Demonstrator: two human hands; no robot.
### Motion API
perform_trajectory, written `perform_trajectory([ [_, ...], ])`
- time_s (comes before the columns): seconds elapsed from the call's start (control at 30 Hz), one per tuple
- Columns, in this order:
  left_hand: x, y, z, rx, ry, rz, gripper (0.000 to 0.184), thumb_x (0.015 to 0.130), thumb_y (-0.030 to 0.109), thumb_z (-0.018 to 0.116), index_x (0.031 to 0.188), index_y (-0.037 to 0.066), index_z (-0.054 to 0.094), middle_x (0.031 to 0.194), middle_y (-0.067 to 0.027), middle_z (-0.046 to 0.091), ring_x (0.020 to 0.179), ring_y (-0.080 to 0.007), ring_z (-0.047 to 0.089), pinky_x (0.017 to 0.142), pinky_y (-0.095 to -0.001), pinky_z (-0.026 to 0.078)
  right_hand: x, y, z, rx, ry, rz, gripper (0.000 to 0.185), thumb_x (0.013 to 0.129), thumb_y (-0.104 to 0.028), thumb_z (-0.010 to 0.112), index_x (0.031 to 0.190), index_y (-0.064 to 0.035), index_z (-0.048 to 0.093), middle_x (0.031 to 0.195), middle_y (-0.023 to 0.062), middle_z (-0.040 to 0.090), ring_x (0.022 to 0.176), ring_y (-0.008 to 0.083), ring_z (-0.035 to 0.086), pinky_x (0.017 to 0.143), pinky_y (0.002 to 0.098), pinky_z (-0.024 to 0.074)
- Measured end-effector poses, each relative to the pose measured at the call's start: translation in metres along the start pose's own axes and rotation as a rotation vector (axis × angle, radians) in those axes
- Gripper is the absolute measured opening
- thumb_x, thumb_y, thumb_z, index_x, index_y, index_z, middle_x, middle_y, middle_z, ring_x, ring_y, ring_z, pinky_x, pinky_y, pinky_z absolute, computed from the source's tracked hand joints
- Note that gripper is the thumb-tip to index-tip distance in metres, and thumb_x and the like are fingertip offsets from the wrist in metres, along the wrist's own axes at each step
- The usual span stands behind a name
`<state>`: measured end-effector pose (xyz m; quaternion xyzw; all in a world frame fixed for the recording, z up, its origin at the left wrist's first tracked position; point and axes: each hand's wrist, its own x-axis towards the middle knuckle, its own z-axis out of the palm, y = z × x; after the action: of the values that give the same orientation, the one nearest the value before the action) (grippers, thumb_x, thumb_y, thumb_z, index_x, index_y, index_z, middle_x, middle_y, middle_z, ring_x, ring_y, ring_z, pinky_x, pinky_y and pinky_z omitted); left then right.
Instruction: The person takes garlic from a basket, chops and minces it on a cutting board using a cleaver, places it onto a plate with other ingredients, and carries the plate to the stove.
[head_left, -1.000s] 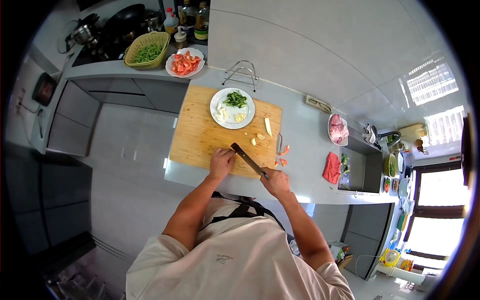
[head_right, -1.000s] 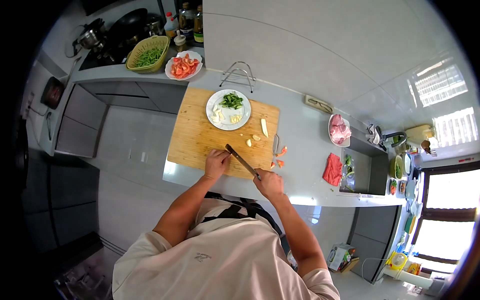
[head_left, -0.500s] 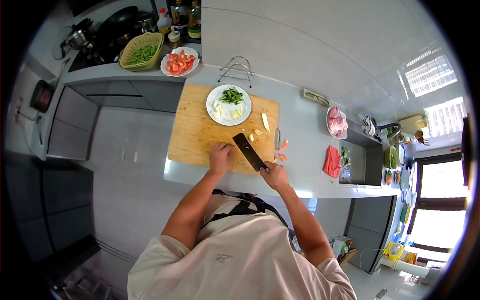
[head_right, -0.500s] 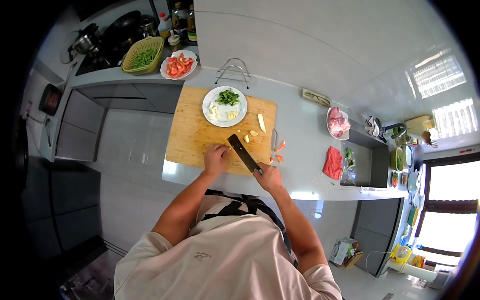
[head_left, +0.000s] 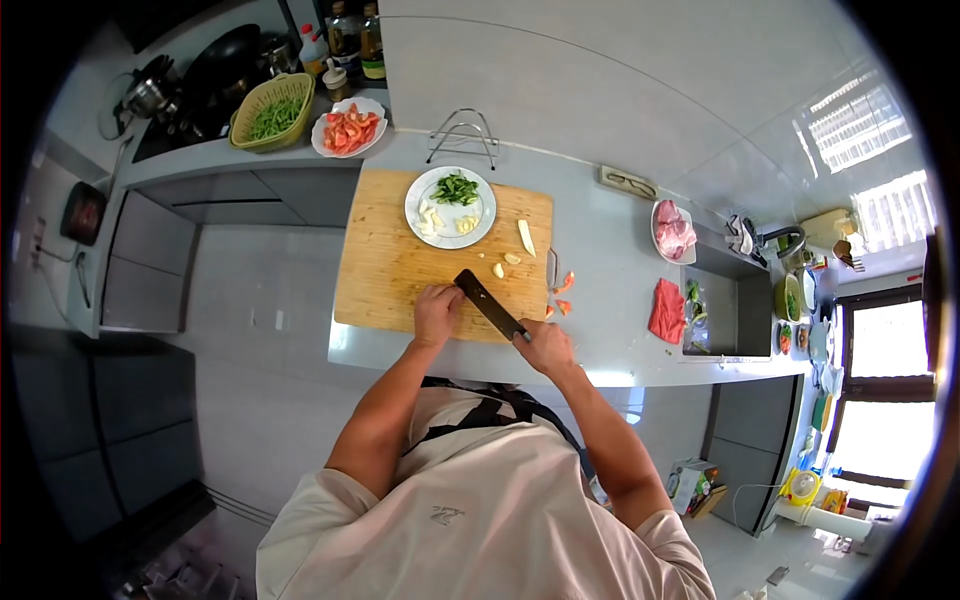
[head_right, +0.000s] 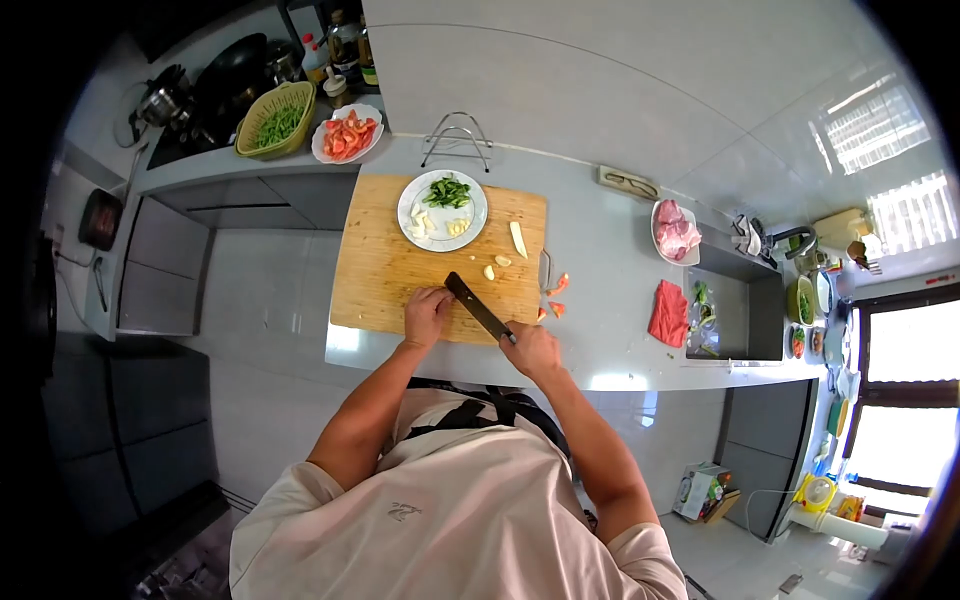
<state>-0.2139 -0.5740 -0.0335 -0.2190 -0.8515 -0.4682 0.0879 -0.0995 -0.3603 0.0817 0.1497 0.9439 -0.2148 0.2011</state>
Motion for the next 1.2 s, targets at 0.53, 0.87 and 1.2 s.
perform_trajectory([
  [0.53,0.053,0.007,-0.031,0.027,-0.466,0.098,0.045,0.076,0.044,0.091,0.107,0.014,0.08,0.103,-0.0043,0.068,0.103,-0.0287,0.063,0.086,-0.0396,0.054,-0.006,0.029,-0.002,-0.296,0.488,-0.598,0.03,0.09,-0.017,0.071,0.116,-0.0291,0.08,0.077,-0.0059,0.07,0.078,0.0151,0.068,0.081,0.0359,0.0492],
  [0.87,0.042,-0.01,-0.005,-0.016,-0.331,0.103,0.009,0.087,0.022,0.083,0.09,0.014,0.078,0.097,-0.0059,0.059,0.098,-0.0278,0.06,0.082,-0.0404,0.051,-0.018,0.043,-0.001,-0.358,0.511,-0.594,0.034,0.087,-0.013,0.068,0.114,-0.0294,0.081,0.08,-0.0082,0.068,0.08,0.0142,0.064,0.077,0.0353,0.0447],
  [1.2,0.044,-0.027,-0.019,-0.11,-0.379,-0.126,0.023,0.093,0.016,0.076,0.114,0.007,0.075,0.109,-0.0113,0.068,0.107,-0.0324,0.065,0.091,-0.0427,0.054,-0.036,0.064,0.007,0.335,0.308,-0.194,0.022,0.092,-0.024,0.076,0.111,-0.0136,0.078,0.077,0.0018,0.07,0.065,0.0154,0.064,0.069,0.0353,0.0484],
])
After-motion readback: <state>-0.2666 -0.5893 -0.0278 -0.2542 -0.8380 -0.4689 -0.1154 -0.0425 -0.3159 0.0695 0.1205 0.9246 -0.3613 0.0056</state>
